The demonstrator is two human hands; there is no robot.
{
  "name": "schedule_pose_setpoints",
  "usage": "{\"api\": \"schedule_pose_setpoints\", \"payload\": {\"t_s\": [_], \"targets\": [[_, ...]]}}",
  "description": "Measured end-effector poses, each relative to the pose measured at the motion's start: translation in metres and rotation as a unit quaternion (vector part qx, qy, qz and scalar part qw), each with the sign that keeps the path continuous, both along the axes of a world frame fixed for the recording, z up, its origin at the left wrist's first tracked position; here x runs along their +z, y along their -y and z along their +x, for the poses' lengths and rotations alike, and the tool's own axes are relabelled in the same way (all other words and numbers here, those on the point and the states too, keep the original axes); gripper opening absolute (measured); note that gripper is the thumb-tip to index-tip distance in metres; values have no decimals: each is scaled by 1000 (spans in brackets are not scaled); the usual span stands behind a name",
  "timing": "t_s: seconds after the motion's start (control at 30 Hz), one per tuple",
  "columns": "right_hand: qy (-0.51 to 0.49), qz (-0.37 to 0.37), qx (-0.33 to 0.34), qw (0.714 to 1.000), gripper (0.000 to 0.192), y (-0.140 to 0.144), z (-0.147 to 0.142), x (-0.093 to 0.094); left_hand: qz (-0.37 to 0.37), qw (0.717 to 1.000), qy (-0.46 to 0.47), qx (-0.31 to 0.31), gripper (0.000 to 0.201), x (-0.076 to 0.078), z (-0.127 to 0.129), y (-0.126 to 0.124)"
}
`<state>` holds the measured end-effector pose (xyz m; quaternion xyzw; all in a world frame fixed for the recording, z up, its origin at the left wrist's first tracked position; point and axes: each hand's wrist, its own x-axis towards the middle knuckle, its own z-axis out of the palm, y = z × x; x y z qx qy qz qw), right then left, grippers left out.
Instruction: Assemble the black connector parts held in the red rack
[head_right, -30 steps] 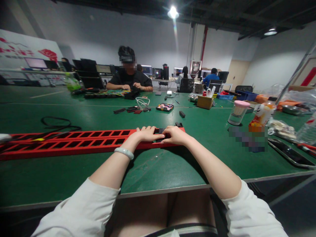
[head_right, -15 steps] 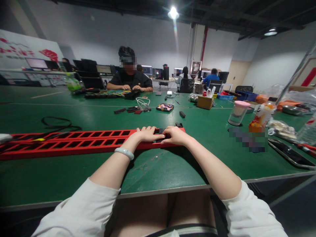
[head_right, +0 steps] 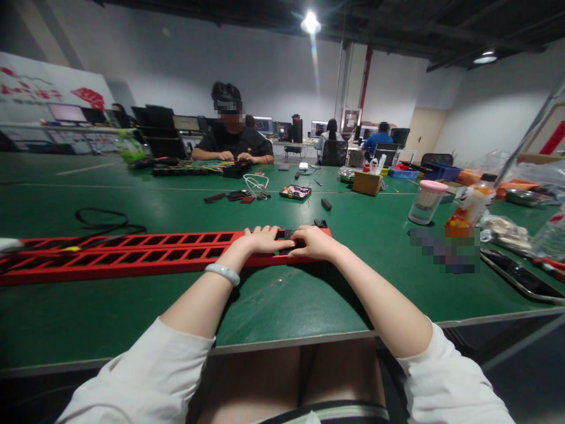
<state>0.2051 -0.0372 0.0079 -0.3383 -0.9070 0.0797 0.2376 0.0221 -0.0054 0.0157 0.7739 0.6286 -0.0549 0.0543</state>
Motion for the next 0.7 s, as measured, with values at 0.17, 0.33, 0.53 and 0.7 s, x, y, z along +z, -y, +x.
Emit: {"api": "schedule_pose_setpoints", "payload": {"t_s": [0.17,0.33,0.53,0.7], "targets": [[-1,-5,-3,1000,31,1,0,1,2,1000,-1,-1,95,2,0,2],[-3,-5,-1,1000,31,1,-1,1,-1,1000,4,0,98,3,1,3],[0,-9,-3,1000,32,1,-1,0,-1,1000,10,1,98,3,1,4],[1,-6,1,1000,32,0,0,0,6,1000,13,-7,99,1,0,2]]}}
